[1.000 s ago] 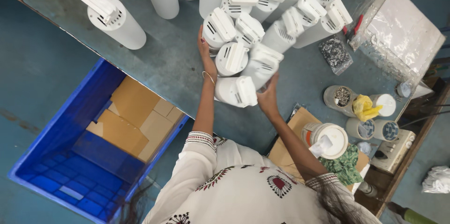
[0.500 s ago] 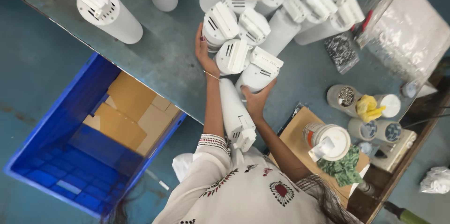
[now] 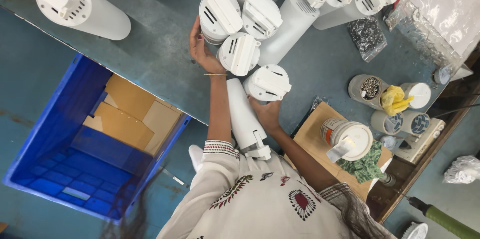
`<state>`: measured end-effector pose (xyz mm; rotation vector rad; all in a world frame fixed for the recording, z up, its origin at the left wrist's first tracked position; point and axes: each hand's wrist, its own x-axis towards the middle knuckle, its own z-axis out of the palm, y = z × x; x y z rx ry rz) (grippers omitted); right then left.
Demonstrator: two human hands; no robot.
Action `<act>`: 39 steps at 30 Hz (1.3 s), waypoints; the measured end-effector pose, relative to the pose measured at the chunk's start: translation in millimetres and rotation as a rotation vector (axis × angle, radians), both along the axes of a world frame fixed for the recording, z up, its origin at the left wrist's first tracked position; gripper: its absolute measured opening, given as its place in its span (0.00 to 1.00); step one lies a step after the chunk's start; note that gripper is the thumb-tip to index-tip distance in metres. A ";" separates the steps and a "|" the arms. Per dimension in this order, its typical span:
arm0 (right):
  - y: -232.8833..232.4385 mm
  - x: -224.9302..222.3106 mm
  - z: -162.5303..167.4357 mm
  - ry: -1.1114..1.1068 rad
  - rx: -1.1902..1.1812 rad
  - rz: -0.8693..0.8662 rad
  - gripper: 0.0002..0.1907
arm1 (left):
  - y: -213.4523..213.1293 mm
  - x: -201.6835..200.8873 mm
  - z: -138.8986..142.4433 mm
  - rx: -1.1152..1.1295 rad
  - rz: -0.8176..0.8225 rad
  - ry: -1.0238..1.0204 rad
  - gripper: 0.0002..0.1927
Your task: The person unwraps a plastic bag, presses a cardboard sheet flat on the workbench, wipes the surface with a green cloth, and arranges white cylindrical lamp housings on the bench. They then handle a lidded container and hold a round white lamp base plate on the cardboard.
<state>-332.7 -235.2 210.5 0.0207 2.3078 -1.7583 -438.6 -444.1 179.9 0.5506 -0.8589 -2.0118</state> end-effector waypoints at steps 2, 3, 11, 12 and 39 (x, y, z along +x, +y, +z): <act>5.2 -2.5 -2.6 0.027 0.042 0.042 0.25 | 1.0 -1.6 -0.8 0.026 -0.007 0.028 0.26; 8.2 -3.7 -2.6 0.068 0.060 0.067 0.27 | 1.5 -2.3 -1.0 0.027 -0.006 0.023 0.26; 55.2 -5.6 0.8 -0.005 0.028 0.132 0.27 | 3.1 -6.1 -10.2 0.042 -0.013 0.103 0.27; 64.1 -10.9 -1.2 0.003 0.123 0.151 0.21 | 3.1 -6.4 -12.6 0.021 -0.004 0.080 0.27; 53.3 -42.2 110.0 -1.334 -1.060 -0.194 0.35 | 44.6 64.6 39.6 -0.485 -0.054 -0.462 0.31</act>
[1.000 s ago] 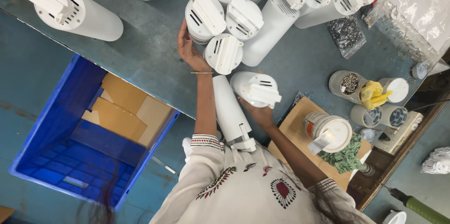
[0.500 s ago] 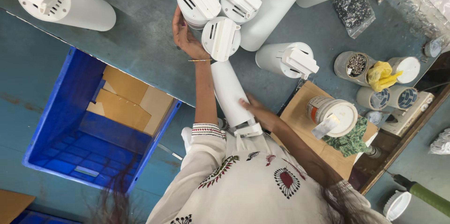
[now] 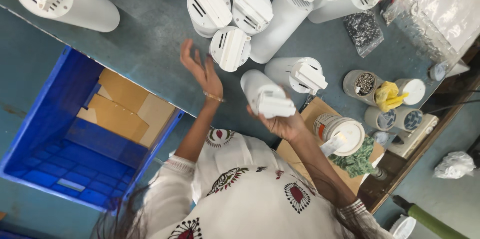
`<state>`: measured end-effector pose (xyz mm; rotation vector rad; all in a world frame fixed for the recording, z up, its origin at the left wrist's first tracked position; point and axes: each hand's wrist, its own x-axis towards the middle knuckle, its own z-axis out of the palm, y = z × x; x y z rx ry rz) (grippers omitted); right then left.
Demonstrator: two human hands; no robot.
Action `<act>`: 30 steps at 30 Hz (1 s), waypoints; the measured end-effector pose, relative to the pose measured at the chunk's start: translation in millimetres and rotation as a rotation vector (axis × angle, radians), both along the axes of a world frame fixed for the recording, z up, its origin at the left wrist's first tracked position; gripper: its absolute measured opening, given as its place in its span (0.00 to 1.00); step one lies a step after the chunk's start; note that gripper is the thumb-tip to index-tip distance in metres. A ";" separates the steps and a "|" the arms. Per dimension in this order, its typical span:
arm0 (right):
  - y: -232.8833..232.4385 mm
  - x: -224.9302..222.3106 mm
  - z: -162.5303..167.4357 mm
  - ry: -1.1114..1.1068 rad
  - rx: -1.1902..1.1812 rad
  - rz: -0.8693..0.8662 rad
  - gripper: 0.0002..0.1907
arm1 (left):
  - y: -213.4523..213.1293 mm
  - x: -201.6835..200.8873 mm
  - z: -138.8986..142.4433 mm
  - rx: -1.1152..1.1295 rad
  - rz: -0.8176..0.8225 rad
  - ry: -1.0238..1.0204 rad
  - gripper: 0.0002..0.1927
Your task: The person unwraps a plastic bag, presses a cardboard sheet flat on the workbench, wipes the surface with a green cloth, and arranges white cylindrical lamp housings on the bench. They then handle a lidded container and hold a round white lamp base plate on the cardboard.
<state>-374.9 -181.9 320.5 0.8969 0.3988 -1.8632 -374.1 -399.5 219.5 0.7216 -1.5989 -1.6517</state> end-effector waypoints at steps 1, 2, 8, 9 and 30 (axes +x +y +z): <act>3.1 -2.0 -4.0 -0.021 -0.034 -0.050 0.33 | 4.0 15.9 4.8 -0.178 -0.030 -0.041 0.33; 6.9 -2.6 -10.3 -0.045 -0.069 -0.100 0.32 | 6.8 31.3 8.6 -0.358 -0.062 -0.085 0.36; 47.6 9.9 -60.1 0.217 0.005 0.137 0.28 | 35.0 80.2 20.7 -0.388 -0.771 -0.081 0.43; 55.4 12.3 -67.2 0.287 0.085 0.182 0.28 | 42.0 80.0 22.0 -0.383 -0.869 -0.057 0.46; 47.3 -100.8 -141.8 1.534 1.540 -0.084 0.40 | 95.8 54.9 21.3 -0.378 -0.620 0.068 0.55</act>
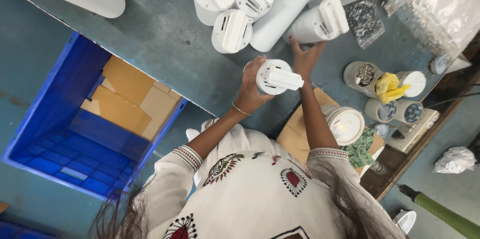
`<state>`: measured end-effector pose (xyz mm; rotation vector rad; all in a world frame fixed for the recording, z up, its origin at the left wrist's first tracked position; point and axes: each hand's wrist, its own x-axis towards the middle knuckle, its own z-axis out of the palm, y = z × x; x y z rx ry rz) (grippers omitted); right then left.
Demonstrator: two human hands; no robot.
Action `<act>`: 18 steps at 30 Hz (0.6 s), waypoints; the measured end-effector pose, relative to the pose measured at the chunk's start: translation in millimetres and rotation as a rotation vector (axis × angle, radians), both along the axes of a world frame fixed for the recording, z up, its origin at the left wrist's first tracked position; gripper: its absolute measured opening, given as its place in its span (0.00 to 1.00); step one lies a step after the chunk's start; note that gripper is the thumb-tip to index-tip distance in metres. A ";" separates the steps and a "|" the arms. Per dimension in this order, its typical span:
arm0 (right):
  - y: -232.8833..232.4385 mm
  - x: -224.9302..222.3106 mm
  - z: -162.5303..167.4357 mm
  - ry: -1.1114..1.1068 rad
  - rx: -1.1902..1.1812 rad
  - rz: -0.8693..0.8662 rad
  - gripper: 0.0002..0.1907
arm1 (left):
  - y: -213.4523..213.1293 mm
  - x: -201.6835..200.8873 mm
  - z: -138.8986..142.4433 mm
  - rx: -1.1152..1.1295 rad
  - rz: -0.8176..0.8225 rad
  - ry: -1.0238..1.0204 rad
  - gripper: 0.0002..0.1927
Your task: The person unwraps a plastic bag, presses a cardboard sheet flat on the workbench, wipes the surface with a green cloth, and arranges white cylindrical lamp housings on the bench. They then handle a lidded container and hold a round white lamp base plate on the cardboard.
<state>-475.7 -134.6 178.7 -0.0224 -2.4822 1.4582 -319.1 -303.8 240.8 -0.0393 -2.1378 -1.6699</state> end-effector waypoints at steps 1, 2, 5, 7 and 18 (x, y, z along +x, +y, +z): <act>-2.1 -8.7 0.5 0.006 -0.014 -0.018 0.41 | 0.7 0.4 0.9 0.003 0.008 -0.004 0.55; -4.1 -14.8 0.2 -0.073 0.033 0.015 0.42 | 1.4 0.4 1.7 0.005 0.016 -0.005 0.55; -15.4 -13.1 -2.4 -0.421 0.009 0.335 0.44 | 1.2 -0.6 3.8 0.006 0.028 0.008 0.55; -30.5 -8.6 0.5 -0.480 -0.227 0.523 0.46 | 0.0 -1.0 4.5 0.012 0.031 0.005 0.55; -75.2 -11.1 40.7 -0.098 -0.262 0.393 0.55 | 10.5 12.3 10.9 0.067 0.113 -0.125 0.51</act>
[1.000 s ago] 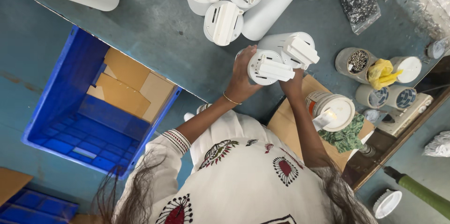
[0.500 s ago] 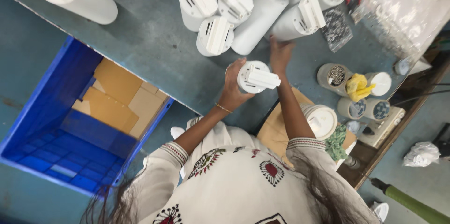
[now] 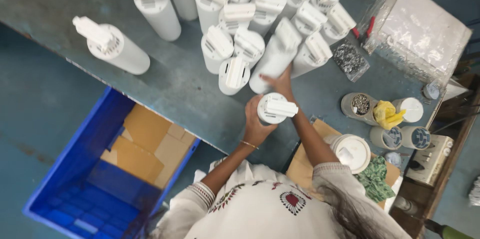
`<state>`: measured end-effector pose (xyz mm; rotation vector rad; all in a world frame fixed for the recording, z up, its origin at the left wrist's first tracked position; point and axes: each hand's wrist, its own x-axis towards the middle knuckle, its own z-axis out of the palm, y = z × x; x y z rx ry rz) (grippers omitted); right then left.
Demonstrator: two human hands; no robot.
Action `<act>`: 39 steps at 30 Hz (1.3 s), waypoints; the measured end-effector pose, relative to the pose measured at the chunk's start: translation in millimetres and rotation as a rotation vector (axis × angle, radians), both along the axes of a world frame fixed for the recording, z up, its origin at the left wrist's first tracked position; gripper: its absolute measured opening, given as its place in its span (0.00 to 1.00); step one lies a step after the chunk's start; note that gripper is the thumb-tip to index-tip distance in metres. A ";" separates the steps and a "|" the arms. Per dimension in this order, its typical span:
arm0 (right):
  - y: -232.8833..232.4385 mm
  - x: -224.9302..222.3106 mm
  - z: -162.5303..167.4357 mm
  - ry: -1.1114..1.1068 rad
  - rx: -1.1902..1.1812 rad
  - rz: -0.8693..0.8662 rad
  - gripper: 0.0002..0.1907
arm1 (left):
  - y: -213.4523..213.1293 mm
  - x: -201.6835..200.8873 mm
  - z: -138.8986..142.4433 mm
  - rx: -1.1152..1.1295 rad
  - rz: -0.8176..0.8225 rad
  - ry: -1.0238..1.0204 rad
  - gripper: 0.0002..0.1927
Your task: The person unwraps a plastic bag, presses a cardboard sheet flat on the workbench, wipes the surface with a green cloth, and arranges white cylindrical lamp housings on the bench. They then handle a lidded container and hold a round white lamp base plate on the cardboard.
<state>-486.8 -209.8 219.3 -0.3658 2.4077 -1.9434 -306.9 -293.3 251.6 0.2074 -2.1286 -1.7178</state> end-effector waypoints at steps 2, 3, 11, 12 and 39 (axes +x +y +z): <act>12.9 18.5 -12.3 0.030 -0.016 0.009 0.55 | -1.2 -1.1 1.1 0.003 -0.001 0.017 0.51; 23.2 28.6 -18.4 -0.057 -0.009 0.007 0.53 | -2.4 -1.3 1.7 0.009 -0.001 0.022 0.51; 107.5 85.8 -38.4 -0.113 0.164 -0.189 0.35 | -4.9 -8.1 8.2 0.081 -0.004 -0.040 0.48; 114.7 90.8 -36.0 -0.119 0.236 -0.208 0.33 | -2.8 -15.4 8.0 0.085 0.004 -0.036 0.47; 105.6 -46.0 0.3 -0.164 0.357 -0.147 0.23 | -7.6 -250.5 -76.2 0.082 -0.272 0.067 0.79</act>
